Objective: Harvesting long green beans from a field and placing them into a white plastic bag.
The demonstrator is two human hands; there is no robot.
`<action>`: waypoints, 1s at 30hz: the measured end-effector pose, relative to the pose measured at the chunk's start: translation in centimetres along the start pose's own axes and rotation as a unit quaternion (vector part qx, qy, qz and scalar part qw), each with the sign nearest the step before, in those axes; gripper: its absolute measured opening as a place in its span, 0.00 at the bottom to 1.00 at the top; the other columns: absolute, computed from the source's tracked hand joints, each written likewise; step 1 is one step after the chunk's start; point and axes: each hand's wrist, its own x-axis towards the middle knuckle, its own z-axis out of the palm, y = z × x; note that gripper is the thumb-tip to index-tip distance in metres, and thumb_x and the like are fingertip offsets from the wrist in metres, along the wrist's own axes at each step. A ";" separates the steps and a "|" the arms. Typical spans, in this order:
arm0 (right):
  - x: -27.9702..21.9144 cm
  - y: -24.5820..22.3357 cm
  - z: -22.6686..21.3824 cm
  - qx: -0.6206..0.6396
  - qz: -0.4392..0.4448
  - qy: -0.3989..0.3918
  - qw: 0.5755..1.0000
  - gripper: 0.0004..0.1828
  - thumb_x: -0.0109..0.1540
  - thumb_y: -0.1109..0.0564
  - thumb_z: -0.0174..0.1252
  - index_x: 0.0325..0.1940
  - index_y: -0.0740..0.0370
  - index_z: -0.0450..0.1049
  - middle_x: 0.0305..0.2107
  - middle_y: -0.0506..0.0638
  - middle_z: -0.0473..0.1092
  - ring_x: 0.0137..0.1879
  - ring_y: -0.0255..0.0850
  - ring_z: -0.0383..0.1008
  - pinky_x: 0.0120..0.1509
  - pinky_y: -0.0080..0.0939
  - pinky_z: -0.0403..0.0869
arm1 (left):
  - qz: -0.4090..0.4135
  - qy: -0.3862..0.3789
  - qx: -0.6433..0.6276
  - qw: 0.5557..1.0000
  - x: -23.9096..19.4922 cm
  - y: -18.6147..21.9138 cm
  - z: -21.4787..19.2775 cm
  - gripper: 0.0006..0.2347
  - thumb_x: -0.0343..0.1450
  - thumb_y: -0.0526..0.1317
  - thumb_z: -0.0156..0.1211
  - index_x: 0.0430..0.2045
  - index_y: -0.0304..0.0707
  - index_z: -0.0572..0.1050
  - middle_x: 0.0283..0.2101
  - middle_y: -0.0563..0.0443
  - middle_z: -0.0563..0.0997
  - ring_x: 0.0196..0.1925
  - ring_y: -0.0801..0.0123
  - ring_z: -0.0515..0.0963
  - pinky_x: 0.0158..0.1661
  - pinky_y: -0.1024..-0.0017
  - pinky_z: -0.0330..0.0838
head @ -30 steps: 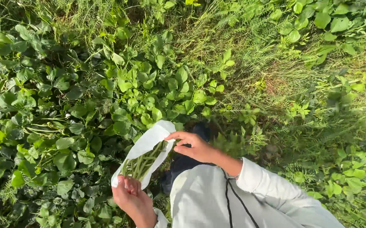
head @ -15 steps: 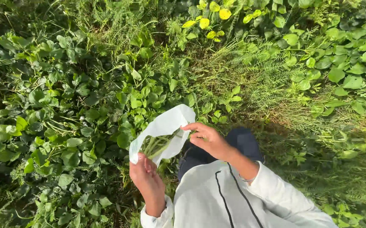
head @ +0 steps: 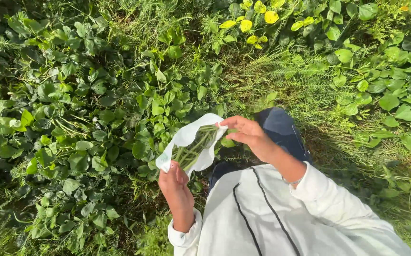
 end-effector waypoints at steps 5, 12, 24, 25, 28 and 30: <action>1.7 -1.0 -6.2 0.043 0.015 0.004 0.999 0.22 0.64 0.58 0.56 0.63 0.64 0.67 0.58 0.54 0.72 0.63 0.39 0.71 0.63 0.41 0.71 | 0.024 0.030 -0.016 0.999 1.0 -0.1 3.2 0.11 0.74 0.42 0.58 0.43 0.32 0.75 0.19 0.63 0.64 0.19 0.83 0.57 0.22 0.79 0.49; 6.3 0.6 -19.4 -0.007 0.090 0.018 0.996 0.22 0.65 0.61 0.57 0.63 0.66 0.68 0.55 0.56 0.73 0.57 0.39 0.71 0.61 0.40 0.70 | -0.062 0.094 -0.017 0.993 3.4 -7.2 11.8 0.14 0.76 0.41 0.54 0.44 0.23 0.76 0.16 0.60 0.61 0.18 0.81 0.56 0.21 0.77 0.48; 20.4 9.5 -60.5 -0.423 0.054 0.207 0.881 0.16 0.65 0.61 0.56 0.57 0.60 0.75 0.50 0.52 0.77 0.55 0.42 0.78 0.55 0.44 0.76 | -0.125 0.221 -0.038 0.967 8.7 -27.7 14.6 0.12 0.76 0.43 0.52 0.32 0.29 0.72 0.10 0.56 0.62 0.09 0.73 0.57 0.14 0.72 0.52; 22.6 8.8 -62.5 -0.422 0.057 0.203 0.882 0.16 0.65 0.61 0.56 0.57 0.60 0.75 0.50 0.52 0.77 0.55 0.42 0.78 0.55 0.44 0.76 | -0.125 0.226 -0.037 0.965 9.1 -29.5 13.9 0.12 0.76 0.43 0.52 0.32 0.29 0.72 0.10 0.56 0.62 0.09 0.73 0.57 0.14 0.72 0.52; 26.8 9.8 -67.1 -0.541 0.091 0.220 0.807 0.17 0.66 0.57 0.60 0.59 0.60 0.75 0.49 0.54 0.79 0.53 0.45 0.77 0.56 0.46 0.74 | -0.101 0.079 -0.203 0.971 7.6 -32.5 13.9 0.11 0.78 0.42 0.50 0.31 0.32 0.71 0.07 0.55 0.64 0.05 0.69 0.58 0.09 0.71 0.54; 29.2 13.1 -69.5 -0.469 0.140 0.311 0.814 0.18 0.66 0.52 0.64 0.58 0.61 0.75 0.46 0.54 0.79 0.50 0.42 0.78 0.55 0.43 0.74 | -0.072 0.247 -0.105 0.961 7.2 -32.6 17.8 0.10 0.79 0.40 0.45 0.35 0.32 0.71 0.10 0.62 0.60 0.08 0.79 0.54 0.13 0.78 0.50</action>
